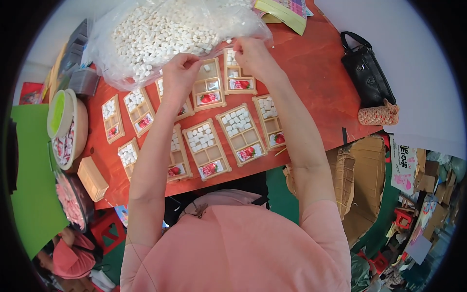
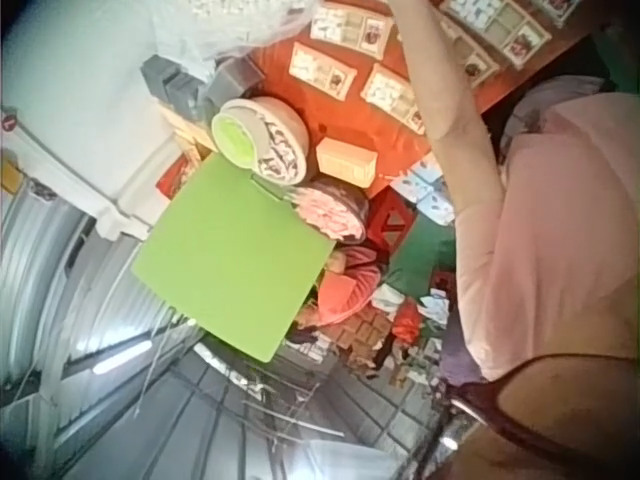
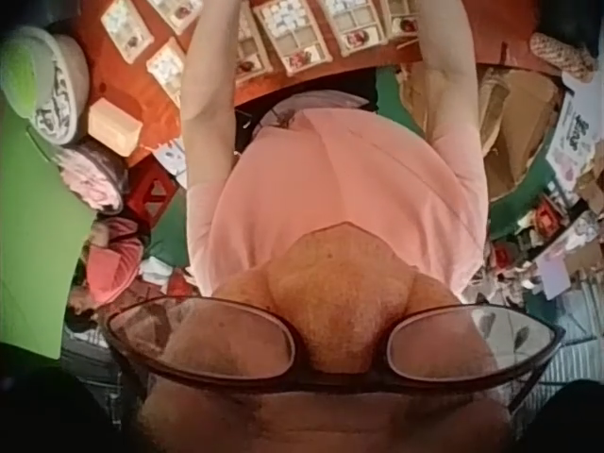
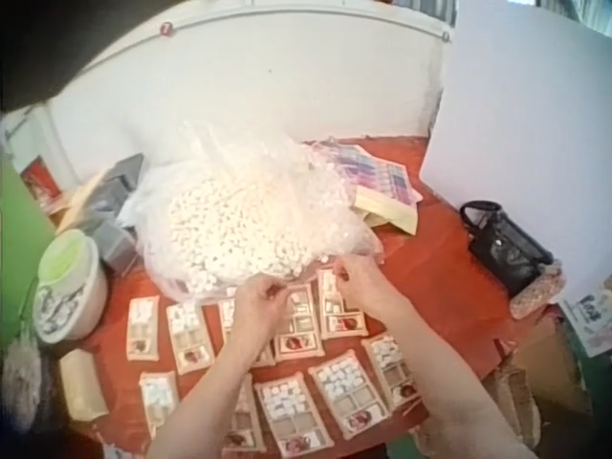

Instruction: Packaging small white cubes and paper decorations into compartmentalized wooden gift boxes.

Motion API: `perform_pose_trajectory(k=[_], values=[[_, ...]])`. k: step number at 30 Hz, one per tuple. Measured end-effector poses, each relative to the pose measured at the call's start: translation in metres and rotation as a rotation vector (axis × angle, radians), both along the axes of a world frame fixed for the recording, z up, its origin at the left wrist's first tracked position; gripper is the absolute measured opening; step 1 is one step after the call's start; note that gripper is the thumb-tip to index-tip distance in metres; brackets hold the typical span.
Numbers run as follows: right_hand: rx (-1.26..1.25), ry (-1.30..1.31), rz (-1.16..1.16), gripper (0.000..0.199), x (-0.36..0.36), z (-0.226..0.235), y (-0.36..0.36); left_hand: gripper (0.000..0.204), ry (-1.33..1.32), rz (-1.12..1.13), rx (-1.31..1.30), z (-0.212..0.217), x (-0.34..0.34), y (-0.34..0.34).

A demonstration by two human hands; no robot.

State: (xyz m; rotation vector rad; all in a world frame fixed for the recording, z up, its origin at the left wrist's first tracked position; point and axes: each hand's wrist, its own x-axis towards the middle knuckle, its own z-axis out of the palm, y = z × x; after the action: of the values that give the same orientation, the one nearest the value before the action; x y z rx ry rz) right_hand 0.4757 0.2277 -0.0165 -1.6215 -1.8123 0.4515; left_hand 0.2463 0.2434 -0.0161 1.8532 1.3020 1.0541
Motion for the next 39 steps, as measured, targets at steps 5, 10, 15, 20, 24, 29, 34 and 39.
perform_pose_trajectory(k=[5,10,15,20,24,29,34,39], values=[[-0.112,0.207,0.089,0.014,-0.039,0.017,-0.007,0.016,0.137,-0.094,0.188,-0.019,-0.012,0.008],[0.043,-0.028,0.258,0.016,-0.06,0.009,-0.006,0.018,0.132,-0.011,0.162,-0.003,-0.033,-0.003],[-0.02,0.063,0.187,0.015,-0.088,0.031,0.027,0.012,0.202,-0.085,0.27,0.009,-0.053,-0.037],[0.187,-0.218,0.068,0.023,-0.114,0.015,0.092,0.013,0.192,-0.137,0.224,0.022,-0.056,-0.065],[-0.025,-0.385,0.068,0.026,-0.121,0.007,0.118,0.013,0.179,-0.12,0.209,0.022,-0.071,-0.073],[-0.047,-0.424,0.149,0.023,-0.103,0.004,0.135,0.013,0.151,-0.089,0.104,0.009,-0.083,-0.075],[-0.061,-0.1,0.147,0.024,-0.094,0.038,0.093,0.013,0.102,-0.078,0.092,0.006,-0.081,-0.068],[-0.14,-0.033,0.207,0.019,-0.087,0.018,0.022,0.014,0.12,-0.059,0.151,-0.006,-0.065,-0.05]])
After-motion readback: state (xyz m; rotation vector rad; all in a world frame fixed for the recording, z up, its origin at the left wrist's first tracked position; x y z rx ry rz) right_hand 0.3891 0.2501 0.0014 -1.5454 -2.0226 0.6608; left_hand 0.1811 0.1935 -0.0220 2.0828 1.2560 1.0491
